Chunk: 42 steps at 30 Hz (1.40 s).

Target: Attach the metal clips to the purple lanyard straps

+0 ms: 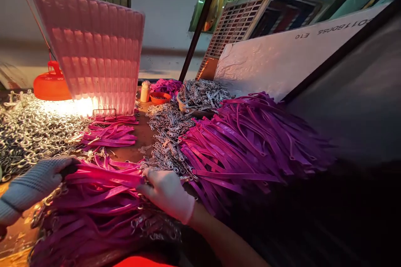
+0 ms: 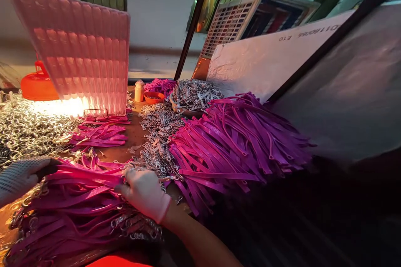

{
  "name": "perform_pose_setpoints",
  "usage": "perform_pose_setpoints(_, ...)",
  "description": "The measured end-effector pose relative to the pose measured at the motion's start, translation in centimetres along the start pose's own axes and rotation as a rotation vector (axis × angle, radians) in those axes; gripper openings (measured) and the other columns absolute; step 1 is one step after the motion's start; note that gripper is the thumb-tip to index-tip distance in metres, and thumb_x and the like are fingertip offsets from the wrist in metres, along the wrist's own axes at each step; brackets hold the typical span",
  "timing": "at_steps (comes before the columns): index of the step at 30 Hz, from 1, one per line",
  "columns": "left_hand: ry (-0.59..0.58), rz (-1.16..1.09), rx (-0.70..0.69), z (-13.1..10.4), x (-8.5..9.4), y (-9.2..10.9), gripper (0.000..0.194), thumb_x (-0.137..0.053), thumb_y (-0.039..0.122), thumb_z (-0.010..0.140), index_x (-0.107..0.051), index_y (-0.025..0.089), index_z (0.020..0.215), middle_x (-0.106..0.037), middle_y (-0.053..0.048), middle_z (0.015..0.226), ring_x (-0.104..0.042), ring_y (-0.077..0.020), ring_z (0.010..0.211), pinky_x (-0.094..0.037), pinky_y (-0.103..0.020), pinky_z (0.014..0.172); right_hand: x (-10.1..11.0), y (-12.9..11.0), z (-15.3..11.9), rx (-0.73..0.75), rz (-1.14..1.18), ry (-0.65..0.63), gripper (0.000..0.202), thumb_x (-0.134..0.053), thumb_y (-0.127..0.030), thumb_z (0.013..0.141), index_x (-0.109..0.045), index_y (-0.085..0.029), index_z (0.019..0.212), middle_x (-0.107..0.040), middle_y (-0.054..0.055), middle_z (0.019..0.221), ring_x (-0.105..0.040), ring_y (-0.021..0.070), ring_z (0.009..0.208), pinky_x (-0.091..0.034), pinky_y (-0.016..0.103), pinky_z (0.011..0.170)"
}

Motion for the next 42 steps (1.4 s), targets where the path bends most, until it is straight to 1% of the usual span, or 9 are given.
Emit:
perform_pose_setpoints(3,0.070,0.121,-0.010,-0.5,-0.3,0.1,0.027,-0.064,0.019,0.061,-0.077,0.023,0.084,-0.078,0.001,0.096,-0.066,-0.0245,0.094,-0.050,-0.031,0.086,1.4,3.0,0.8,0.024,0.180,-0.062,0.036,-0.051,-0.048,0.101,-0.071,-0.021,0.089,-0.072,0.001,0.086,-0.064,0.0154,0.088,-0.040,0.023,0.076)
perform_pose_setpoints(6,0.116,-0.269,0.123,-0.9,-4.0,1.4,0.035,-0.066,0.025,0.068,-0.076,0.024,0.102,-0.073,-0.001,0.080,-0.056,-0.0141,0.060,-0.043,-0.020,0.051,0.6,8.3,4.1,-0.267,0.063,-0.061,0.030,-0.049,-0.040,0.102,-0.073,-0.021,0.098,-0.074,0.003,0.096,-0.065,0.0161,0.094,-0.041,0.025,0.082)
perform_pose_setpoints(9,-0.095,-0.863,0.400,-0.6,-9.9,2.9,0.039,-0.070,0.043,0.076,-0.074,0.013,0.102,-0.066,-0.005,0.069,-0.031,-0.0055,0.041,-0.025,-0.018,0.036,-2.9,11.9,7.6,-0.449,-0.031,-0.087,0.022,-0.062,-0.031,0.093,-0.073,-0.013,0.101,-0.074,0.014,0.103,-0.066,0.0233,0.097,-0.042,0.030,0.082)
perform_pose_setpoints(12,-0.328,-1.164,0.594,-0.2,-13.6,4.3,0.048,-0.070,0.049,0.079,-0.074,0.008,0.104,-0.071,-0.015,0.085,-0.041,-0.0069,0.046,-0.029,-0.018,0.036,-6.7,13.7,9.3,-0.525,-0.042,-0.114,0.014,-0.063,-0.015,0.086,-0.073,-0.008,0.093,-0.073,0.021,0.102,-0.067,0.0275,0.099,-0.043,0.033,0.082)
perform_pose_setpoints(18,-0.357,-1.171,0.541,-1.2,-14.1,3.3,0.050,-0.077,0.021,0.068,-0.068,0.007,0.116,-0.071,-0.012,0.089,-0.056,-0.0080,0.060,-0.044,-0.015,0.051,-7.2,15.1,8.4,-0.518,0.150,0.009,0.022,-0.050,-0.018,0.093,-0.071,-0.014,0.088,-0.074,0.013,0.096,-0.068,0.0227,0.094,-0.046,0.031,0.084)
perform_pose_setpoints(25,-0.248,-0.700,0.246,-1.4,-14.7,3.9,0.050,-0.060,0.032,0.086,-0.046,0.013,0.130,-0.070,-0.004,0.078,-0.042,-0.0063,0.042,-0.031,-0.018,0.039,-1.9,8.1,6.4,-0.252,0.569,0.172,0.034,-0.040,-0.042,0.099,-0.063,-0.020,0.109,-0.070,0.002,0.087,-0.063,0.0151,0.072,-0.050,0.026,0.068)
perform_pose_setpoints(32,-0.144,-0.382,-0.088,-1.2,-14.7,6.7,0.085,-0.065,0.024,0.077,-0.030,0.010,0.152,-0.069,-0.002,0.076,-0.060,-0.0166,0.068,-0.051,-0.030,0.069,-0.9,-1.5,4.9,0.024,0.569,0.088,0.034,-0.059,-0.019,0.083,-0.066,-0.020,0.116,-0.070,0.001,0.090,-0.062,0.0155,0.079,-0.047,0.028,0.076)
perform_pose_setpoints(38,-0.177,-0.657,0.115,-2.9,-14.9,6.8,0.029,-0.062,0.031,0.084,-0.062,0.013,0.106,-0.056,0.003,0.058,-0.042,-0.0079,0.046,-0.033,-0.020,0.044,-0.6,-1.4,3.6,-0.091,0.713,0.253,0.030,-0.056,-0.021,0.083,-0.065,-0.021,0.112,-0.072,0.001,0.095,-0.064,0.0162,0.084,-0.050,0.028,0.079)
perform_pose_setpoints(42,-0.185,-0.876,0.178,-3.5,-15.0,6.0,0.018,-0.066,0.031,0.080,-0.061,0.014,0.082,-0.059,0.000,0.066,-0.040,-0.0047,0.047,-0.028,-0.016,0.043,-0.4,-1.4,2.8,-0.101,0.704,0.252,0.028,-0.055,-0.022,0.087,-0.065,-0.022,0.113,-0.072,0.002,0.097,-0.065,0.0170,0.087,-0.050,0.029,0.082)
Point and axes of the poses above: each hand's wrist, its own z-axis towards the middle knuckle, its own x-axis out of the back of the hand, y = z × x, the point moved 6 cm from there along z, towards the middle knuckle
